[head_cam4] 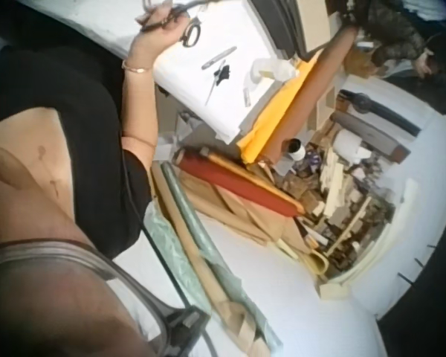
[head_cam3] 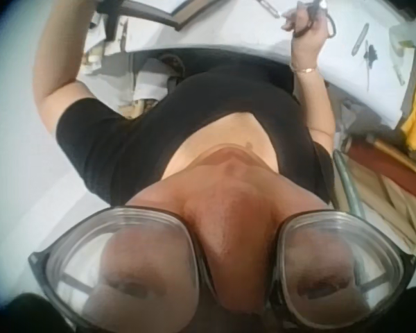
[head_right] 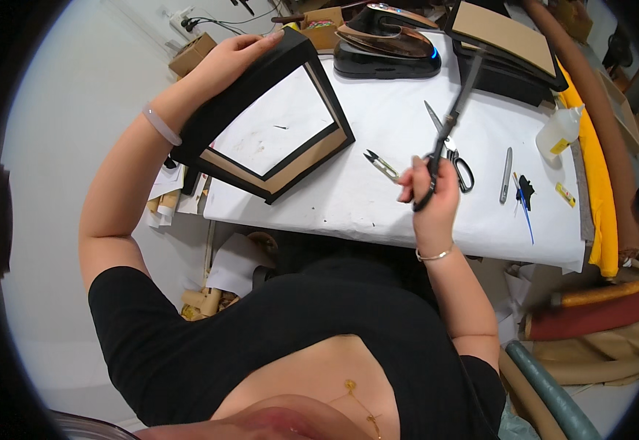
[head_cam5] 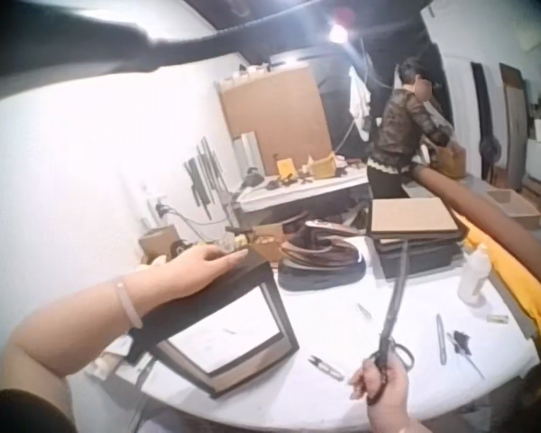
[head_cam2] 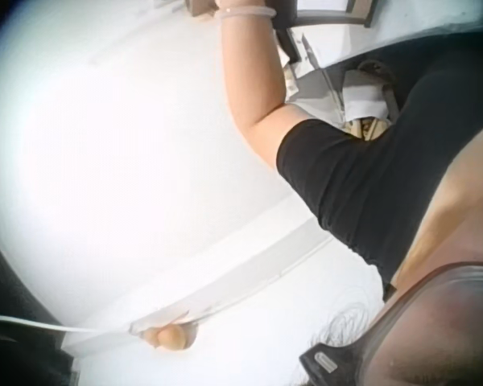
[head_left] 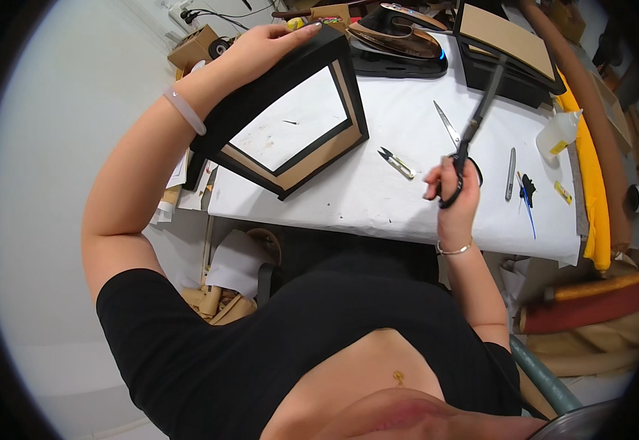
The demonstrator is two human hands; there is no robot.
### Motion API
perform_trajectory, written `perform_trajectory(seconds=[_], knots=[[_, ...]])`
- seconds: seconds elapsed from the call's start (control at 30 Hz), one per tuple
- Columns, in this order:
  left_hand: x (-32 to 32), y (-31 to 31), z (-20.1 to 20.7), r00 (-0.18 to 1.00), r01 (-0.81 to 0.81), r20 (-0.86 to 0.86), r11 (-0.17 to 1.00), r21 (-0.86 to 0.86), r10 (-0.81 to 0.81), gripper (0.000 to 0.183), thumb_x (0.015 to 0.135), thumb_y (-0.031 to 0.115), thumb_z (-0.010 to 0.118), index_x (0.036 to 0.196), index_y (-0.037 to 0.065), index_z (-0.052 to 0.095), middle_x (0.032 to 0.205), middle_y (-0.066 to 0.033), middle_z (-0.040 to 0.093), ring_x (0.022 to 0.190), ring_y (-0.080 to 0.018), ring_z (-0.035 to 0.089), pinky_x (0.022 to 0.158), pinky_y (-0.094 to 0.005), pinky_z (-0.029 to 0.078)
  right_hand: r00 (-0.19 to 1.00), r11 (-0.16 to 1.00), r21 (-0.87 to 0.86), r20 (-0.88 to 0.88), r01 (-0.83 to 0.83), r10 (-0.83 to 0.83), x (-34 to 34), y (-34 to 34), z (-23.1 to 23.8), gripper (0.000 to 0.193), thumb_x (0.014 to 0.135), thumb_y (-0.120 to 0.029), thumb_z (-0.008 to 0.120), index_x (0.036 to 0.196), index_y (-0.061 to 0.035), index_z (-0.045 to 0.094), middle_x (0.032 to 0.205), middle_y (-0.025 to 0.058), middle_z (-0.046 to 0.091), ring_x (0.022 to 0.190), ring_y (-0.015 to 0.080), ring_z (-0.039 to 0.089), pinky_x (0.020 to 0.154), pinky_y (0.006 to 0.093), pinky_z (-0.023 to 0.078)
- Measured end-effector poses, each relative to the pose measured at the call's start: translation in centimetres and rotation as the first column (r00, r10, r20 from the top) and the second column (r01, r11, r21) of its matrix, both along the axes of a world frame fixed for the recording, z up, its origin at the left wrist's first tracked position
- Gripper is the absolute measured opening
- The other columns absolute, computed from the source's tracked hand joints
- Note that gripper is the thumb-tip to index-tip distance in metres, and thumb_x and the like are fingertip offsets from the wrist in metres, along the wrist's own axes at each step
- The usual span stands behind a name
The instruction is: The person trims black fabric around a rectangular frame using scissors, then uses a hot iron to press the fabric onto the frame edges. The person handles the frame, scissors, and iron throughout the process.
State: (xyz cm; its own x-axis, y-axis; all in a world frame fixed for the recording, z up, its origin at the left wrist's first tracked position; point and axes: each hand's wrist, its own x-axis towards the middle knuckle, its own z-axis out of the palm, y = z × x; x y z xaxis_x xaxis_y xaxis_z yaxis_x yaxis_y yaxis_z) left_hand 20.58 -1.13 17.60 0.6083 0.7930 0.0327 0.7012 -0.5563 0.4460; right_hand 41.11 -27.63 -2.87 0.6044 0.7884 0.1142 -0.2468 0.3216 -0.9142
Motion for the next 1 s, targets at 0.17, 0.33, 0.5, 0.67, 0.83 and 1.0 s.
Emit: perform_trajectory(seconds=[0.17, 0.33, 0.5, 0.67, 0.83, 1.0], knots=[[-5.6, -0.7, 1.3, 0.901, -0.192, 0.370, 0.973, -0.125, 0.225, 0.071, 0.095, 0.067, 0.060, 0.106, 0.000, 0.076, 0.081, -0.0085, 0.071, 0.075, -0.0143, 0.068, 0.072, -0.0268, 0.055, 0.987, 0.989, -0.012, 0.066, -0.148, 0.148, -3.7, 1.5, 2.4, 0.016, 0.103, -0.014, 0.062, 0.100, -0.0035, 0.050, 0.089, 0.0153, 0.073, 0.057, 0.0054, 0.053, 0.056, 0.0206, 0.046], [-11.9, -3.8, -2.6, 0.402, -0.135, 0.818, 0.910, -0.393, 0.413, 0.060, 0.102, 0.059, 0.053, 0.108, 0.003, 0.074, 0.083, -0.0023, 0.070, 0.073, -0.0084, 0.065, 0.063, -0.0243, 0.052, 0.978, 0.988, 0.066, 0.164, -0.138, 0.125, -5.7, 0.9, 2.6, 0.015, 0.102, -0.011, 0.062, 0.103, -0.0034, 0.049, 0.090, 0.0178, 0.073, 0.059, 0.0071, 0.055, 0.057, 0.0209, 0.049], [-16.1, -4.5, -13.0, -0.068, -0.066, 0.916, 0.914, -0.400, 0.396, 0.057, 0.104, 0.058, 0.050, 0.112, 0.004, 0.069, 0.090, -0.0021, 0.069, 0.077, -0.0110, 0.064, 0.069, -0.0249, 0.050, 0.941, 0.969, 0.088, 0.274, -0.231, 0.199, -8.6, 1.5, 2.7, 0.014, 0.101, -0.009, 0.062, 0.102, -0.0030, 0.049, 0.090, 0.0192, 0.072, 0.060, 0.0091, 0.058, 0.055, 0.0214, 0.050], [-16.4, -4.9, -18.9, -0.243, -0.150, 0.895, 0.897, -0.417, 0.375, 0.053, 0.104, 0.057, 0.052, 0.107, 0.005, 0.064, 0.088, -0.0052, 0.065, 0.074, -0.0173, 0.062, 0.067, -0.0307, 0.051, 0.880, 0.947, -0.033, 0.359, -0.321, 0.311, -10.9, 1.0, 1.1, 0.015, 0.098, -0.001, 0.064, 0.104, -0.0013, 0.050, 0.089, 0.0153, 0.071, 0.065, 0.0092, 0.061, 0.055, 0.0203, 0.049], [-17.2, -5.6, -20.6, -0.165, -0.136, 0.945, 0.942, -0.306, 0.283, 0.057, 0.104, 0.059, 0.050, 0.108, 0.004, 0.061, 0.087, -0.0077, 0.066, 0.071, -0.0184, 0.063, 0.063, -0.0294, 0.051, 0.837, 0.925, -0.169, 0.394, -0.340, 0.380, -12.4, 0.4, 0.3, 0.019, 0.095, -0.003, 0.069, 0.103, -0.0002, 0.052, 0.089, 0.0129, 0.073, 0.067, 0.0087, 0.062, 0.058, 0.0207, 0.050], [-18.4, -5.1, -21.9, -0.006, -0.226, 0.985, 0.960, -0.168, 0.171, 0.052, 0.107, 0.053, 0.047, 0.115, 0.002, 0.058, 0.090, -0.0093, 0.066, 0.077, -0.0187, 0.064, 0.071, -0.0309, 0.053, 0.792, 0.925, -0.205, 0.478, -0.321, 0.381, -12.6, 0.2, -0.7, 0.022, 0.093, -0.005, 0.073, 0.103, 0.0003, 0.054, 0.090, 0.0116, 0.073, 0.071, 0.0108, 0.066, 0.066, 0.0232, 0.054]])
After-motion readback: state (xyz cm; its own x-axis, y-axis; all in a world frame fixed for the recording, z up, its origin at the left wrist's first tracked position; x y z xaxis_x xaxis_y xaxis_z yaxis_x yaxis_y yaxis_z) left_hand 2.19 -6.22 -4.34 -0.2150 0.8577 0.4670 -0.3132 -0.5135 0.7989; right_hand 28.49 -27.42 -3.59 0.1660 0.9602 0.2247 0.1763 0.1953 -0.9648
